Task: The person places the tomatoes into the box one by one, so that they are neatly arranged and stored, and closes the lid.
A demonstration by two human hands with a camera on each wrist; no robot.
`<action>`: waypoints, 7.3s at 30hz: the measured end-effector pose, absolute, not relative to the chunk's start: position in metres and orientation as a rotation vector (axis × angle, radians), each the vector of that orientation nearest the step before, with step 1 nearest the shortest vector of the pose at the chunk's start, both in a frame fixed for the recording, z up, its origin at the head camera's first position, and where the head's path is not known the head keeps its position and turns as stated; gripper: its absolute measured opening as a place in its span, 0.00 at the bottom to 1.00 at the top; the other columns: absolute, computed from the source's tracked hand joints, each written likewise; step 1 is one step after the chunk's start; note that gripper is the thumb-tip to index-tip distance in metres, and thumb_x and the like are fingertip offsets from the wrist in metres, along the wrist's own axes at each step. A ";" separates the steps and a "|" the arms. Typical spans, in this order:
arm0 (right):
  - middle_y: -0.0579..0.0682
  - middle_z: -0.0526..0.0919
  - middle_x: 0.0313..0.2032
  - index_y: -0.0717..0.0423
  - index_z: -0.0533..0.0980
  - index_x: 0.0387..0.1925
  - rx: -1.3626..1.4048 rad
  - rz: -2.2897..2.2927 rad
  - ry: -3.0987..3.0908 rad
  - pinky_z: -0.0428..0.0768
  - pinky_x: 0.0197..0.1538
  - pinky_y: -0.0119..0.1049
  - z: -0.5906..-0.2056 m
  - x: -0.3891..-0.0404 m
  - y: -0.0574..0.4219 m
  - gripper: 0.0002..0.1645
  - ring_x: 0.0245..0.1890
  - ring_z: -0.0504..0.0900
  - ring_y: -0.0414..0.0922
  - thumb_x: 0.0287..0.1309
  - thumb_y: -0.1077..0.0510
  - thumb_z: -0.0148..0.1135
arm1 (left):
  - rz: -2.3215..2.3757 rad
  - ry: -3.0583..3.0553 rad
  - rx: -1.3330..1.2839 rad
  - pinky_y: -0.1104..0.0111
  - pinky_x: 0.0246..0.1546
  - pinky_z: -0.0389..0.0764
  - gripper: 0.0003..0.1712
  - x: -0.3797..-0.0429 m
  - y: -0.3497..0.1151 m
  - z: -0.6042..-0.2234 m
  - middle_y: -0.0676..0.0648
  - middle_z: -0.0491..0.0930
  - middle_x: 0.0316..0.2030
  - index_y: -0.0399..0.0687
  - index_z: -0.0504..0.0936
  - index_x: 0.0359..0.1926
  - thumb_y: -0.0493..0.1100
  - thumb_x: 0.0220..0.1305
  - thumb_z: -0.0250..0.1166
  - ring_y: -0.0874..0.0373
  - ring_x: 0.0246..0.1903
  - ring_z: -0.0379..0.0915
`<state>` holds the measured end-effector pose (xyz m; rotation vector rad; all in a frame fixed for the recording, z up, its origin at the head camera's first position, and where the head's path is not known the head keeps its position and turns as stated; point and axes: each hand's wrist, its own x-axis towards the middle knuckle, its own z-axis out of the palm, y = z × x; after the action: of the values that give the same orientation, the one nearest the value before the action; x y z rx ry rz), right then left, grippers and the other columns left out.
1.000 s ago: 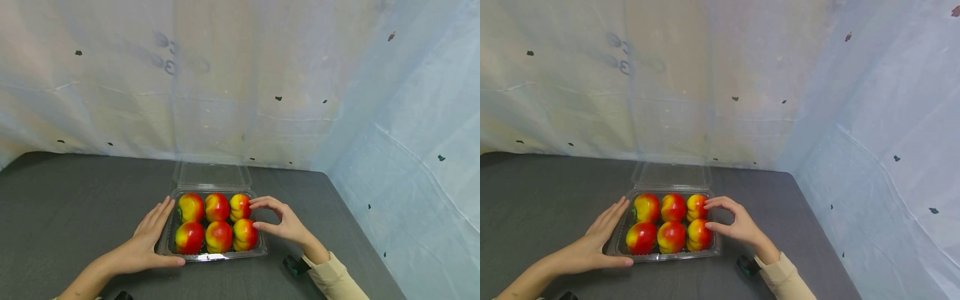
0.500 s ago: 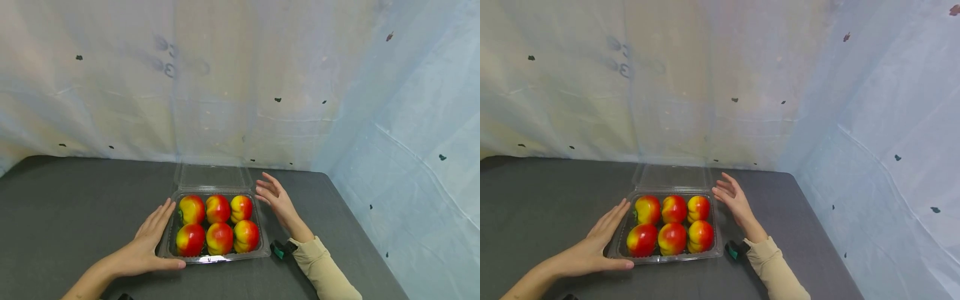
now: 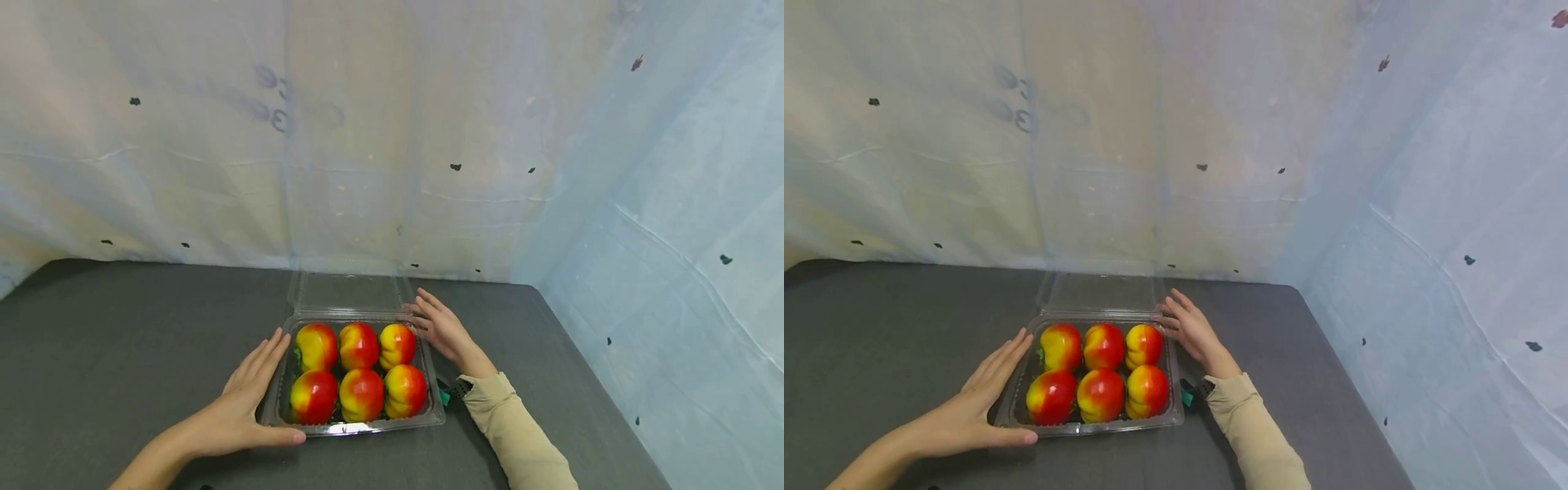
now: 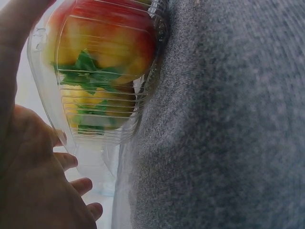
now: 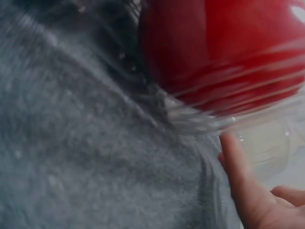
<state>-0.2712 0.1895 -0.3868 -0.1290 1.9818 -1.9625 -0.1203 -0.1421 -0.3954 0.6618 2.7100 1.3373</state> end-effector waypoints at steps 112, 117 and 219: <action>0.64 0.59 0.69 0.67 0.58 0.69 -0.717 -1.764 2.135 0.49 0.71 0.59 -0.314 -0.252 0.217 0.42 0.70 0.56 0.60 0.72 0.38 0.28 | 1.244 2.790 0.591 0.24 0.53 0.44 0.71 -0.154 -0.135 -0.394 0.36 0.38 0.75 0.51 0.40 0.76 0.64 0.41 0.75 0.29 0.70 0.34; 0.63 0.55 0.71 0.65 0.54 0.71 -0.796 -1.706 2.138 0.47 0.71 0.62 -0.312 -0.246 0.218 0.43 0.71 0.53 0.60 0.71 0.36 0.33 | 1.248 2.791 0.608 0.24 0.52 0.49 0.70 -0.157 -0.136 -0.394 0.37 0.38 0.75 0.52 0.41 0.76 0.63 0.42 0.75 0.29 0.70 0.36; 0.56 0.48 0.74 0.48 0.48 0.75 -0.859 -1.552 2.150 0.72 0.62 0.37 -0.374 -0.203 0.238 0.49 0.70 0.59 0.60 0.59 0.64 0.63 | 1.529 2.629 0.875 0.24 0.47 0.55 0.45 -0.143 -0.153 -0.380 0.41 0.38 0.76 0.60 0.48 0.76 0.41 0.65 0.62 0.27 0.69 0.39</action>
<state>-0.2029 0.2379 -0.3745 -0.8588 2.1497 -1.5521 -0.1425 -0.1532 -0.3798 0.8747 2.6291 1.5291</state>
